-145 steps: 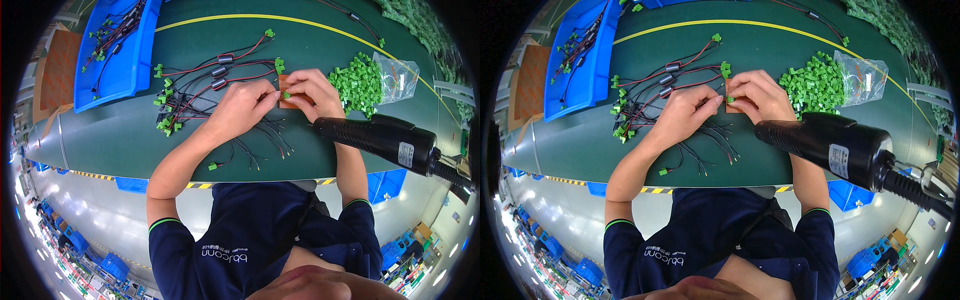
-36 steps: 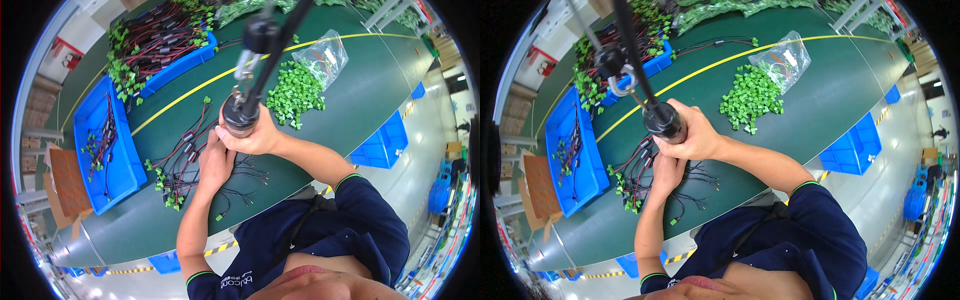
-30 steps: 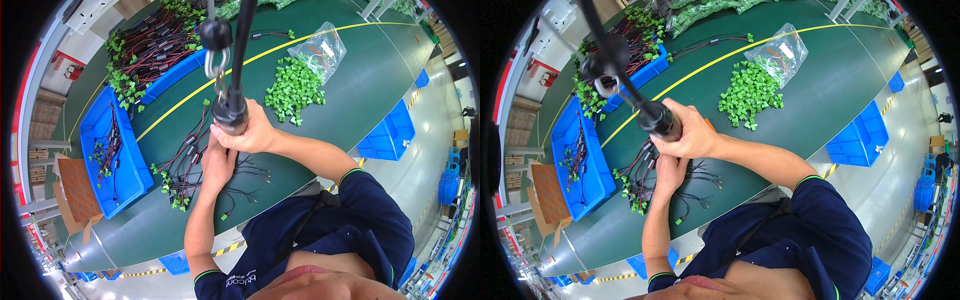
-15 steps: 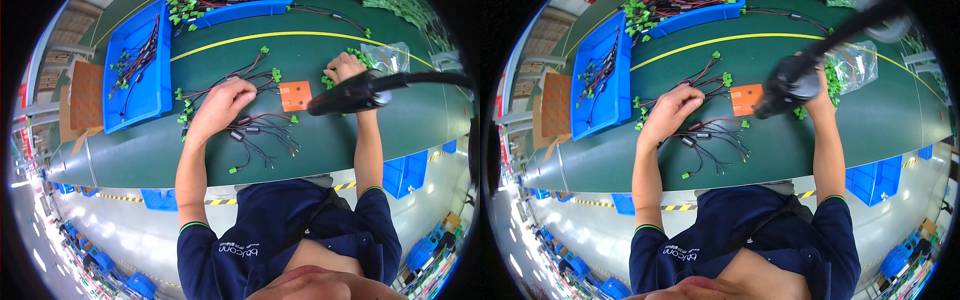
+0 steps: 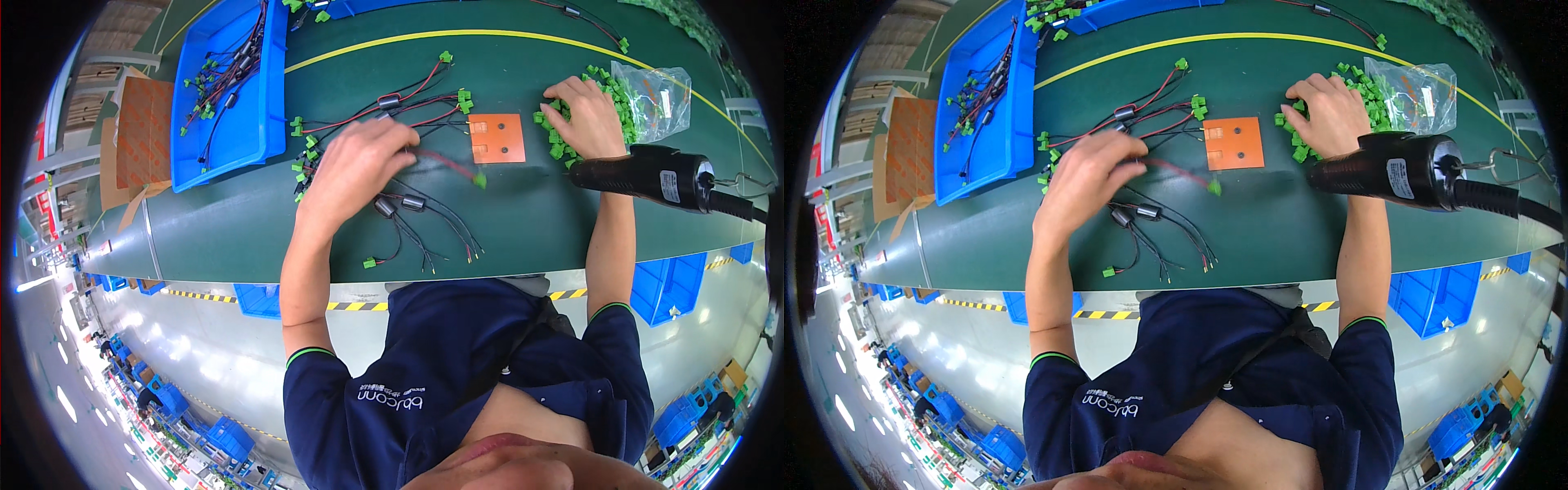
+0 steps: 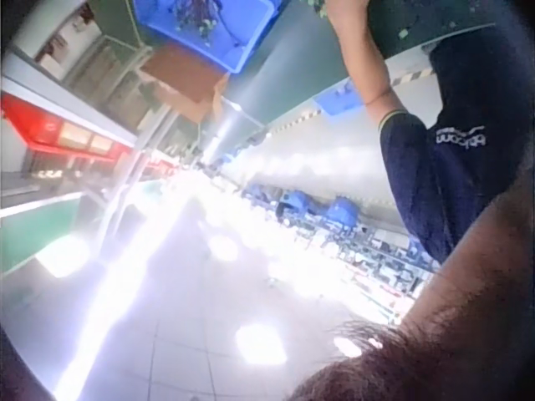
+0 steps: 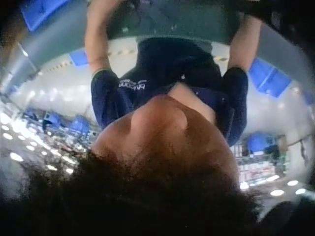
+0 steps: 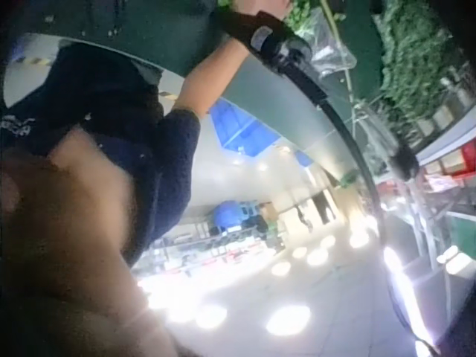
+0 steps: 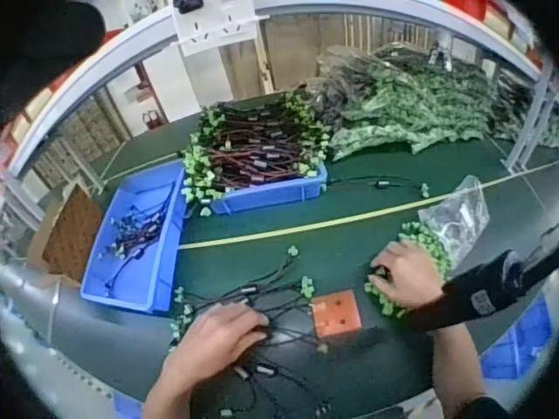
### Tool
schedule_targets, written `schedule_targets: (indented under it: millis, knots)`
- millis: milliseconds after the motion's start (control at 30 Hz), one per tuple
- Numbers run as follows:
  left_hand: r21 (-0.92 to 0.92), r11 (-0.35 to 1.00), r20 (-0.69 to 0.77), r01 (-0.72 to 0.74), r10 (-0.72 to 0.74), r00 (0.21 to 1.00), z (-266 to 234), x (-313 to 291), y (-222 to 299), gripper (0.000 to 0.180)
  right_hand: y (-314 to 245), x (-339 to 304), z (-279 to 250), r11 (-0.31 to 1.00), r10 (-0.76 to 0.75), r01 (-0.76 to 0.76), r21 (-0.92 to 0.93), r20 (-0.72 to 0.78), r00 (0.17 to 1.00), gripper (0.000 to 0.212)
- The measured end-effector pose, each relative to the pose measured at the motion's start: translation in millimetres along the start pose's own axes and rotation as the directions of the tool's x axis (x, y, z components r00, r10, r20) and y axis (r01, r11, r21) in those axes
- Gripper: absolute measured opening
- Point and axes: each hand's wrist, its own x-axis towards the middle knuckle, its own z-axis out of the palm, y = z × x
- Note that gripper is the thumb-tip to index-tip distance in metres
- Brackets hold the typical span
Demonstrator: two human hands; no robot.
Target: The person assembles wire harnesses by inserting wire ends into green connectors and tightening the connector screws using an electric screwdriver.
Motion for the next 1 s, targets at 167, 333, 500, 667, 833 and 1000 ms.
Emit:
schedule_targets:
  millis: [167, 333, 500, 667, 833, 1000]
  knots:
    - [-0.088, 0.982, -0.031, -0.167, 0.165, 0.986, -1, -4, 2, 0.015, 1, 2, 4, 0.996, -0.048, 0.044, 0.076, 0.055, 0.997, 0.018]
    - [0.007, 0.992, 0.11, -0.123, 0.122, 0.987, 0, -19, 14, 0.019, 2, -5, 10, 0.986, -0.144, 0.153, 0.07, -0.128, 0.981, 0.02]
    - [0.015, 0.996, 0.292, -0.088, 0.08, 0.953, 6, -28, 16, 0.027, -4, -10, 13, 0.981, -0.031, 0.05, 0.188, -0.102, 0.994, 0.012]
    - [-0.172, 0.979, 0.285, 0.108, -0.055, 0.957, 2, -24, 7, 0.029, -7, -7, 7, 0.999, -0.051, 0.051, 0.002, -0.028, 0.998, 0.015]
    - [-0.041, 0.996, 0.199, -0.083, 0.09, 0.976, -2, -15, 14, 0.031, -5, -6, -8, 0.998, -0.046, 0.05, 0.026, -0.134, 0.99, 0.016]
    - [-0.113, 0.967, 0.193, -0.23, 0.248, 0.949, 18, -2, 22, 0.028, 2, -18, -23, 0.957, -0.034, 0.064, 0.284, -0.11, 0.993, 0.02]
